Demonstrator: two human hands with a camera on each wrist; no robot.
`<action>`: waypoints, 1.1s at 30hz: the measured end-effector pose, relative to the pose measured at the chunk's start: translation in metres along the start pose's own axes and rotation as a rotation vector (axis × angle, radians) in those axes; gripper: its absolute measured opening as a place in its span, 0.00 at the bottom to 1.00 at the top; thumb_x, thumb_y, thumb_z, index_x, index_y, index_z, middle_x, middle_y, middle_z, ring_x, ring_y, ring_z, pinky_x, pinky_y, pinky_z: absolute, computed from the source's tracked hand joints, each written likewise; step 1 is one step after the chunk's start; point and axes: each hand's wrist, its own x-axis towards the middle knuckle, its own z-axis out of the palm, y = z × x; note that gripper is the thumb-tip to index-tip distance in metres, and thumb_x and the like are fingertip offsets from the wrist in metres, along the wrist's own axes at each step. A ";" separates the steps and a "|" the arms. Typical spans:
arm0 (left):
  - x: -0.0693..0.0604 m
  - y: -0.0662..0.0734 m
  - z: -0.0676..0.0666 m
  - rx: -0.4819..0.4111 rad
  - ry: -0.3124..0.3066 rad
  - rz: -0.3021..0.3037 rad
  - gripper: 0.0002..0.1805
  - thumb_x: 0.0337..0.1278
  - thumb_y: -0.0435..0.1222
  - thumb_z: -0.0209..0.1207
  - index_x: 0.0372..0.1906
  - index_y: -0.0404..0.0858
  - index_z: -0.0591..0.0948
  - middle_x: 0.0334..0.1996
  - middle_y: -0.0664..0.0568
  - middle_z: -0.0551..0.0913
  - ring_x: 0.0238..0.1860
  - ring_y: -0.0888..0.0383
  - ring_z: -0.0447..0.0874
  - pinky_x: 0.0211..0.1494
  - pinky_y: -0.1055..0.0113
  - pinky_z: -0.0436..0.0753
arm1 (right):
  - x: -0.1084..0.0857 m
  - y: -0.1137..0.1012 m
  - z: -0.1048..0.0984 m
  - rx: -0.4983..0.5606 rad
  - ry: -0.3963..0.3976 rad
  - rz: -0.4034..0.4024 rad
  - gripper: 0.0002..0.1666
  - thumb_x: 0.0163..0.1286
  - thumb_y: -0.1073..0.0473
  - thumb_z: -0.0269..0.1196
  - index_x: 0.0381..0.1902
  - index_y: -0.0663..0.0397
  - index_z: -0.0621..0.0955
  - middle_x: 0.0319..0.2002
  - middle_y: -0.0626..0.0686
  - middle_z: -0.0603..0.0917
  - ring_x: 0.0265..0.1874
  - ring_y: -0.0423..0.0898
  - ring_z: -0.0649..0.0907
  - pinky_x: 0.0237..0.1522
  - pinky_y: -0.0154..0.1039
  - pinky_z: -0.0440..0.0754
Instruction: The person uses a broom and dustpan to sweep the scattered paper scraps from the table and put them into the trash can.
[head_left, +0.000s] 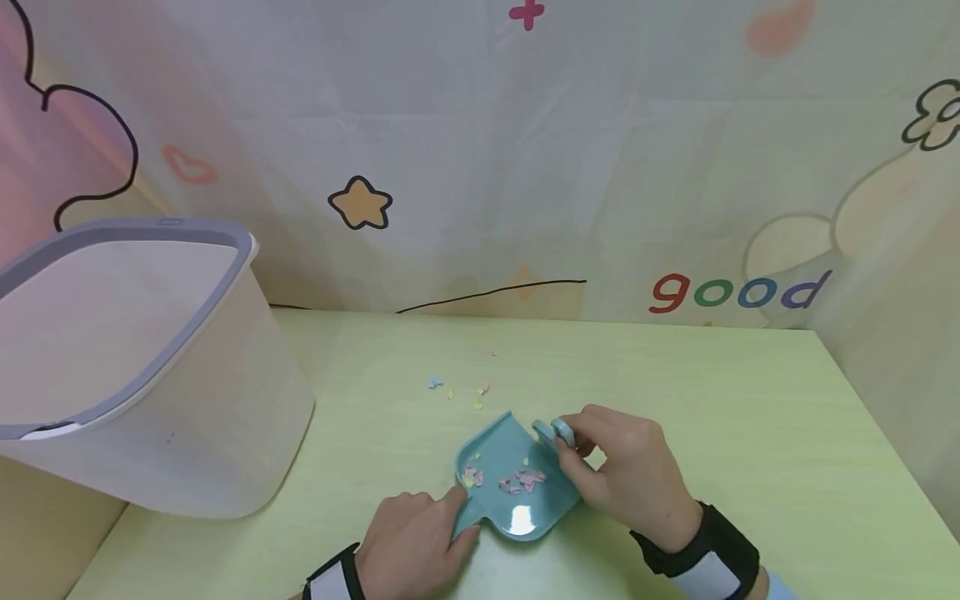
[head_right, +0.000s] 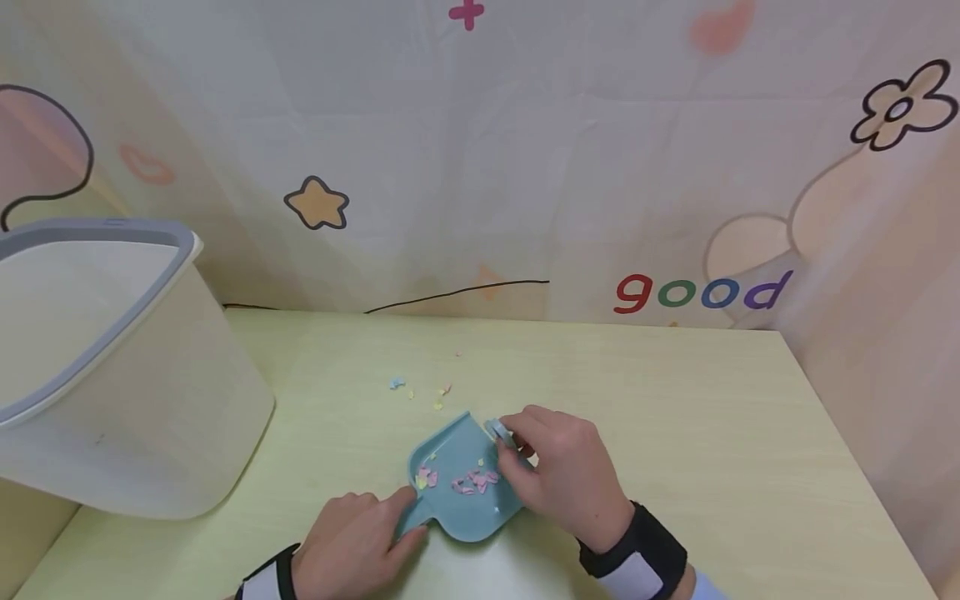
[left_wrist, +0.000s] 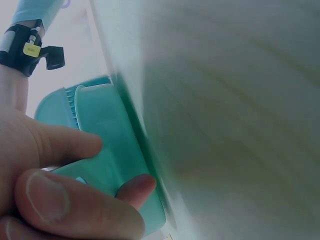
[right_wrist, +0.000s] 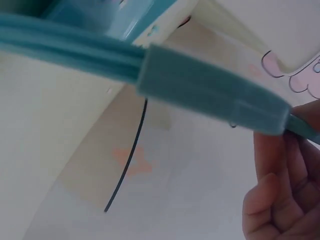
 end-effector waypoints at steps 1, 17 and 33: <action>0.001 0.000 0.000 -0.001 -0.005 -0.001 0.16 0.65 0.53 0.60 0.32 0.47 0.74 0.11 0.62 0.62 0.14 0.66 0.60 0.17 0.66 0.57 | 0.000 -0.002 0.000 0.026 -0.001 0.004 0.13 0.53 0.70 0.73 0.35 0.50 0.86 0.25 0.40 0.82 0.23 0.34 0.81 0.28 0.24 0.77; 0.006 -0.009 -0.017 -0.044 0.126 -0.031 0.12 0.64 0.48 0.63 0.35 0.46 0.75 0.11 0.64 0.56 0.13 0.67 0.56 0.18 0.69 0.54 | 0.010 0.030 -0.042 0.072 0.204 0.195 0.14 0.54 0.75 0.73 0.38 0.57 0.89 0.32 0.54 0.91 0.20 0.32 0.78 0.28 0.26 0.76; -0.020 -0.049 -0.122 -0.025 0.425 -0.149 0.11 0.62 0.48 0.69 0.46 0.50 0.85 0.13 0.68 0.60 0.16 0.70 0.57 0.21 0.71 0.58 | -0.027 0.081 -0.093 -0.209 0.234 0.278 0.11 0.51 0.73 0.74 0.33 0.58 0.89 0.25 0.53 0.90 0.18 0.24 0.75 0.26 0.21 0.73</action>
